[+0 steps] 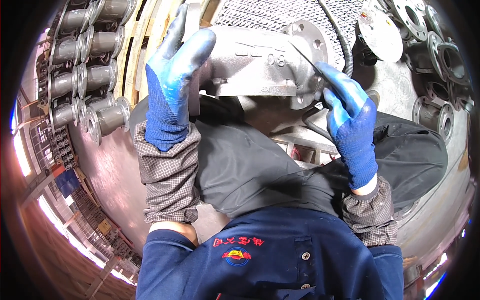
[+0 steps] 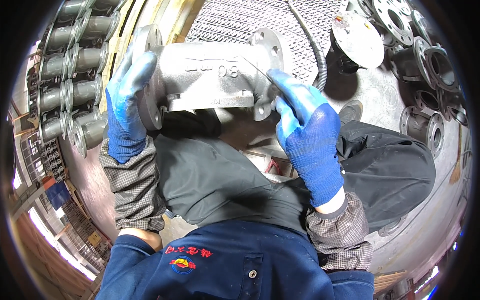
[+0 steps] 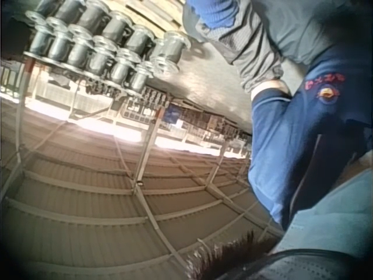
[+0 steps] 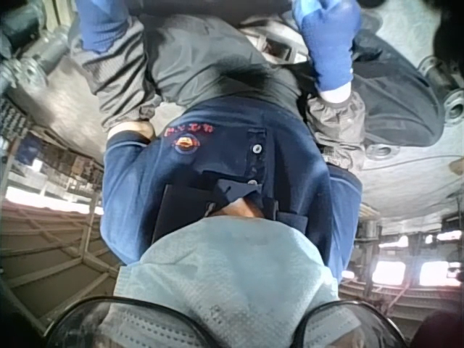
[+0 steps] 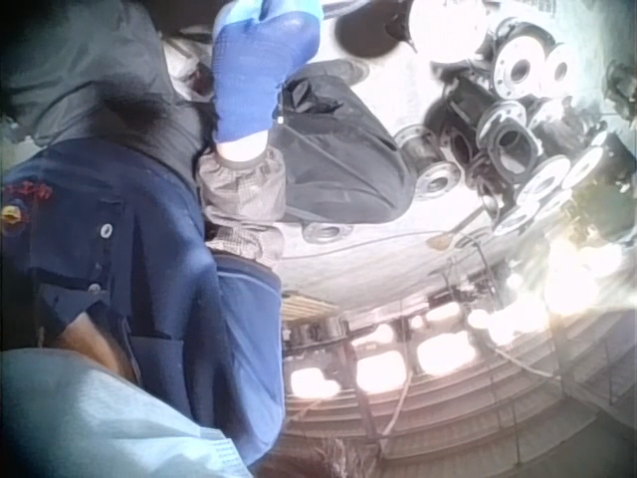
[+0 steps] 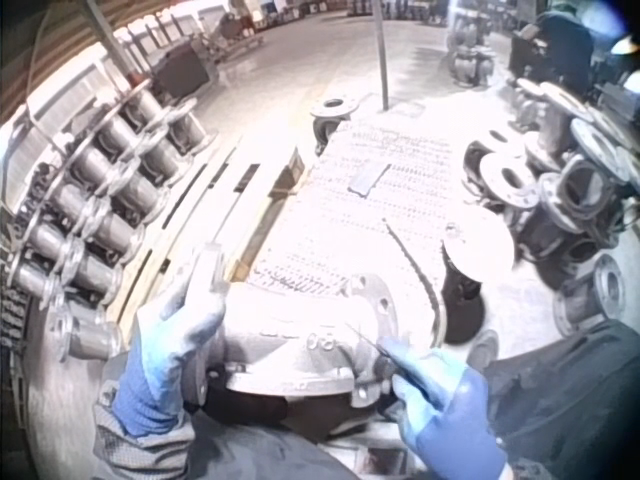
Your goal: The person uses a pneumatic grinding tool to smooth the edges and surfaces of several metal flanges and pipe fittings, turning them over by hand to reach different sides.
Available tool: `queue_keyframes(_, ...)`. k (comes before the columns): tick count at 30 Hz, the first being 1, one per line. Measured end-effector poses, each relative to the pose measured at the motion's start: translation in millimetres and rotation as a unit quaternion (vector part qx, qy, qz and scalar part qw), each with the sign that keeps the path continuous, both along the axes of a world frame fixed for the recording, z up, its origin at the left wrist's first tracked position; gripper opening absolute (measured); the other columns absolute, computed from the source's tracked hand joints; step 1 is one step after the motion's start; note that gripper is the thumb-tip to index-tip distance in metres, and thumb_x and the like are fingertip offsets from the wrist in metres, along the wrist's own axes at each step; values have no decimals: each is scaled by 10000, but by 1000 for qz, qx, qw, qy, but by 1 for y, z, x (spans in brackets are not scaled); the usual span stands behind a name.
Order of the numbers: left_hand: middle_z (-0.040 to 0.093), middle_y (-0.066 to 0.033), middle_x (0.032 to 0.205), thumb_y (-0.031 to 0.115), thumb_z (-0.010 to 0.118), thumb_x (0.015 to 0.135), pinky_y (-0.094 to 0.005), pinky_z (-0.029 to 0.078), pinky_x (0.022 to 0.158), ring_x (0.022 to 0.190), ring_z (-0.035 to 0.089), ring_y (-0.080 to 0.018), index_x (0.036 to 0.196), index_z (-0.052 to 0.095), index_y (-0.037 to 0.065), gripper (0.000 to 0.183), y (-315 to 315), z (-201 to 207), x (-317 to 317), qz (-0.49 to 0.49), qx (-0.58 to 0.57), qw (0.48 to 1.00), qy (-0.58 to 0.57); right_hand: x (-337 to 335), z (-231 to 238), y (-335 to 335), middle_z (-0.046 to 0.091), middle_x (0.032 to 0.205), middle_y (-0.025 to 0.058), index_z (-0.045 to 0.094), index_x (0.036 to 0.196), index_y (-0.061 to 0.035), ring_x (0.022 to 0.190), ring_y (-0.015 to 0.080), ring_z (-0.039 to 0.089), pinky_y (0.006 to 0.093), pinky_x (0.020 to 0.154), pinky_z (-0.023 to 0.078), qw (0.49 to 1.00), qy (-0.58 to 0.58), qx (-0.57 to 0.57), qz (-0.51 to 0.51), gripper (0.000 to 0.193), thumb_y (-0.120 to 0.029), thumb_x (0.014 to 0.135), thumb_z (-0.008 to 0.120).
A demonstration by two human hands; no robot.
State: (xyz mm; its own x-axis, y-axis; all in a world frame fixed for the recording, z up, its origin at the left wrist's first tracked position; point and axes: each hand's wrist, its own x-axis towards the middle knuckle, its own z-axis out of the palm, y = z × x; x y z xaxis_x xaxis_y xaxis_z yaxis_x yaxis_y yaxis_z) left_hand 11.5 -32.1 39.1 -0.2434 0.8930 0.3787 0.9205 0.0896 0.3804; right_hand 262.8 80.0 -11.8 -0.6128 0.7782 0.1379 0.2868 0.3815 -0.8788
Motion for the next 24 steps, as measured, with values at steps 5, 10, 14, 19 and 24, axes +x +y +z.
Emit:
queue_keyframes(5,515,-264,1268,-19,646,743,-326,497,853,1040,614,-350,1085,653,149,382,-2,2,-2,-26,0,999,-30,-1,7,0,651,997,123,600,1173,-6,887,162,631,266,755,499,997,57,-23,-36,340,46,846,526)
queue_keyframes(10,502,-282,1273,-29,609,767,-329,494,857,1052,608,-353,1112,643,127,380,-3,-9,-14,-58,35,998,-8,-10,7,4,657,927,112,570,1202,-13,797,139,623,255,698,498,992,55,9,-110,353,-61,853,598)
queue_keyframes(14,481,-290,1293,-25,588,785,-331,491,867,1080,594,-350,1116,645,124,367,0,-9,-12,-45,24,998,-39,-27,5,23,622,1034,180,522,1269,-71,904,296,636,370,743,530,966,-72,237,-74,628,-257,725,774)
queue_keyframes(19,462,-291,1311,-16,574,799,-327,485,882,1094,586,-347,1118,645,116,352,-5,-12,-11,-36,36,996,-71,-65,13,27,622,1062,156,515,1268,-84,934,308,626,357,740,525,930,-239,272,-69,642,-334,726,754)
queue_keyframes(24,450,-298,1319,-12,561,812,-330,486,884,1119,571,-352,1115,647,108,337,-1,-12,-4,22,29,985,-171,-86,35,44,599,1059,152,486,1249,-82,940,307,627,440,680,546,932,-306,192,-15,779,-519,661,753)
